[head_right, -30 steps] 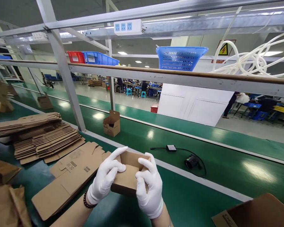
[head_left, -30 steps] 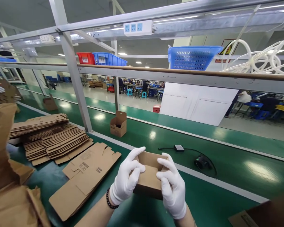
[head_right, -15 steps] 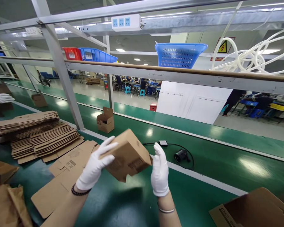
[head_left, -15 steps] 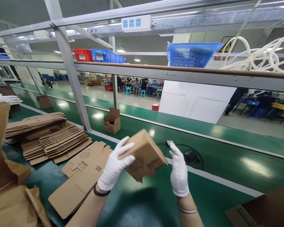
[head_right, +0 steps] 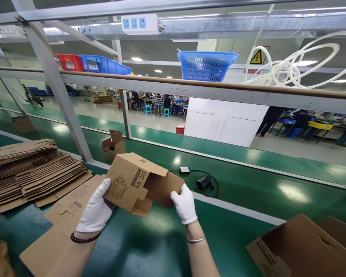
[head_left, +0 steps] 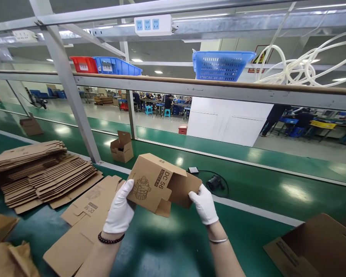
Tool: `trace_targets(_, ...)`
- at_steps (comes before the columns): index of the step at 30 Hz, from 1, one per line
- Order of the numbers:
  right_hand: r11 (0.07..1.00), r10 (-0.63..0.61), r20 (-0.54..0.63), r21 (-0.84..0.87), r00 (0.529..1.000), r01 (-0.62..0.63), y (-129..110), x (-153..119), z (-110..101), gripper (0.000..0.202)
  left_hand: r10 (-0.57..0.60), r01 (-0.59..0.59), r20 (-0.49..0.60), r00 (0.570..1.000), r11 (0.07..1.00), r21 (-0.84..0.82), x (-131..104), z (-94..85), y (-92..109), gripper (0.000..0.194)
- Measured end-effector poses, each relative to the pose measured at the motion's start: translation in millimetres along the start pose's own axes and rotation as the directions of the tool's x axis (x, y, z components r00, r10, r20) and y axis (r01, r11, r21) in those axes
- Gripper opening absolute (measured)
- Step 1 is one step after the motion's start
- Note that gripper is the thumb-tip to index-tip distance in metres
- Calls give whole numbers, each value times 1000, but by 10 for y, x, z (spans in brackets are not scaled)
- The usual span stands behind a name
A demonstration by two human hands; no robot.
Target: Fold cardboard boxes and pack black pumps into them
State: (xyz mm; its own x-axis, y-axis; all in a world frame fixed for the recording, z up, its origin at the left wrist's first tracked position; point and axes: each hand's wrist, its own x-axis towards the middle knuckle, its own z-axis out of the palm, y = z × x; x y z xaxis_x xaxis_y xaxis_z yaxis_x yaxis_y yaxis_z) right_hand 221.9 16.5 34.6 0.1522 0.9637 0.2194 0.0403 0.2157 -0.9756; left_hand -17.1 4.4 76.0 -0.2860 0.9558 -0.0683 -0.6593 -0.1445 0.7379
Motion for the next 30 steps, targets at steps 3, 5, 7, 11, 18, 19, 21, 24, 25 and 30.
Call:
trace_targets(3,999,31,97,-31,995,-28,-53,-1,-83,46,-9,9,-15,1000,1000,9,12,0,8,31)
trace_targets(5,994,88,253,-83,963,-68,-126,-17,-177,40,-13,15,-58,998,1000,22,30,-7,31,28)
trace_targets(7,977,158,377,-192,912,-90,-196,-32,-308,30,-35,38,-82,996,999,38,47,-20,59,27)
trace_targets(11,862,216,169,-495,961,-107,-225,-2,-696,24,-46,51,-108,993,998,38,79,-60,114,28)
trace_targets(18,675,-177,-513,-684,840,-276,-4,136,-1322,78,3,-2,-87,996,1000,16,163,-164,100,29)
trace_targets(19,683,-214,-521,-685,827,-254,7,148,-1333,74,1,1,-78,997,1000,16,169,-164,88,29)
trace_targets(21,720,-260,-501,-670,825,-180,-4,157,-1261,60,-8,9,-77,997,1000,14,169,-138,63,30)
trace_targets(24,814,-178,-332,-578,926,-51,-80,116,-935,41,-26,23,-116,993,999,-29,132,-62,1,30)
trace_targets(25,853,-129,-216,-522,968,-2,-111,89,-786,40,-30,25,-123,992,999,-41,113,-41,-36,31)
trace_targets(30,964,-135,200,-198,970,175,-207,-58,-148,41,-32,40,-66,997,991,130,29,-93,-344,50)
